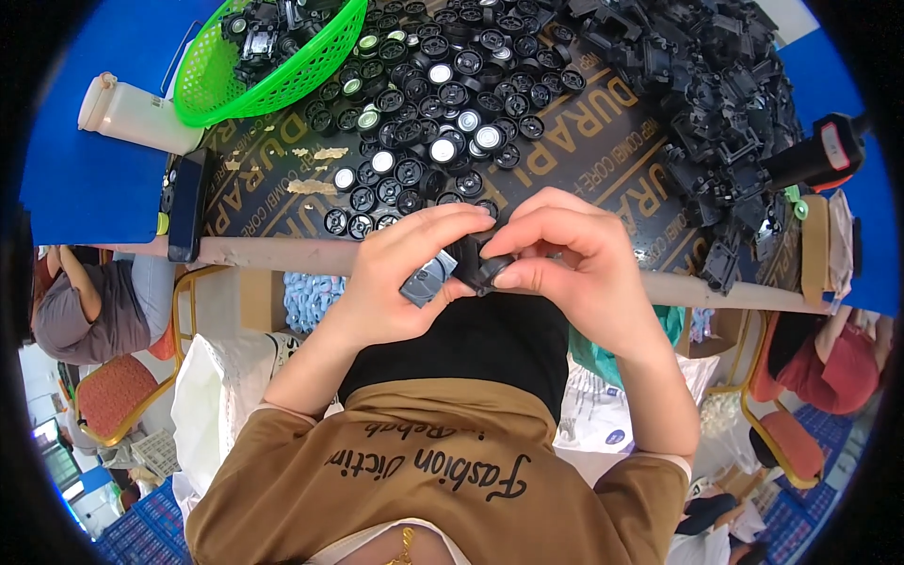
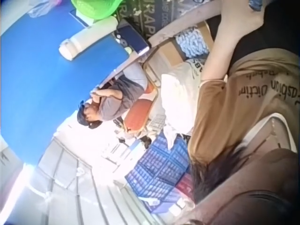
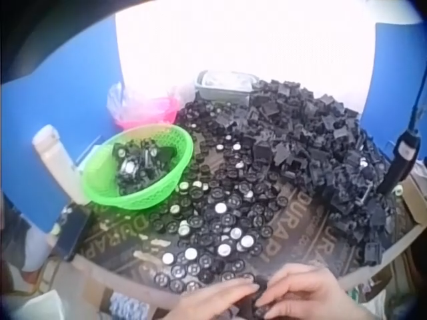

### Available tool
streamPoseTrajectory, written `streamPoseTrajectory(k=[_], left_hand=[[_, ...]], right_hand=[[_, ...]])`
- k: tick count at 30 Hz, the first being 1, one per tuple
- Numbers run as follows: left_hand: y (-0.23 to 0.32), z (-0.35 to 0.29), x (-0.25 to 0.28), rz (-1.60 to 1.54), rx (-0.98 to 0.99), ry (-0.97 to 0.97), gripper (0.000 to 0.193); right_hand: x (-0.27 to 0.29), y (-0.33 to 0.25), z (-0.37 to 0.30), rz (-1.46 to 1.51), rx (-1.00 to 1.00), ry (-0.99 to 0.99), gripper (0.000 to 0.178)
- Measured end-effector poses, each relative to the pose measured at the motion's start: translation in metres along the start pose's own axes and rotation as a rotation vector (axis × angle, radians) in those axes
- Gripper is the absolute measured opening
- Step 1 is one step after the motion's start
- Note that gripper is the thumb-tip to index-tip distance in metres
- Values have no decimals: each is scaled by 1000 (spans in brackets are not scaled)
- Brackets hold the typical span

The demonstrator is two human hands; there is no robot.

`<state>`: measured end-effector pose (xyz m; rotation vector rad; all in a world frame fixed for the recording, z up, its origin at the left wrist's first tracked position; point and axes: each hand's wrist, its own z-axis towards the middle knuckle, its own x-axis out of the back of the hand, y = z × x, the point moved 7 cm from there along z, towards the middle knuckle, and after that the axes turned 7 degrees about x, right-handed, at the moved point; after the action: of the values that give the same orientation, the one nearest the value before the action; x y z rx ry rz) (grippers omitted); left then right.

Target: Manually assembling small circular electronic components into black plastic housings at a factory workbench.

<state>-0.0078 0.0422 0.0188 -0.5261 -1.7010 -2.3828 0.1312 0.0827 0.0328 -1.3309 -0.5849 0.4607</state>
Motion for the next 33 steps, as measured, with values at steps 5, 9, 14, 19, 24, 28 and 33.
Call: streamPoseTrajectory(k=[5,9,14,19,24,28,33], left_hand=[[1,-2,-3,76,-50,8,54],[9,-4,-6,246,-139,41,59],[16,-1,-6,357,-194,21,60],[16,1,-4,398,-199,-40,58],[15,14,20,167,-121,55,53],[-11,12,14,-777,239,84,61],[-20,17,3,-1442,375,-30,41]], right_hand=[[-3,6,2,124,-117,61,44],[-14,14,-3,252,-346,-46,31],[-15,23,-3,398,-400,-76,24],[-15,24,-1,365,-356,-88,21],[43,20,41,-475,64,82,23],[33,17,55,-1022,370,63,27],[30,29,57,-1341,174,-12,18]])
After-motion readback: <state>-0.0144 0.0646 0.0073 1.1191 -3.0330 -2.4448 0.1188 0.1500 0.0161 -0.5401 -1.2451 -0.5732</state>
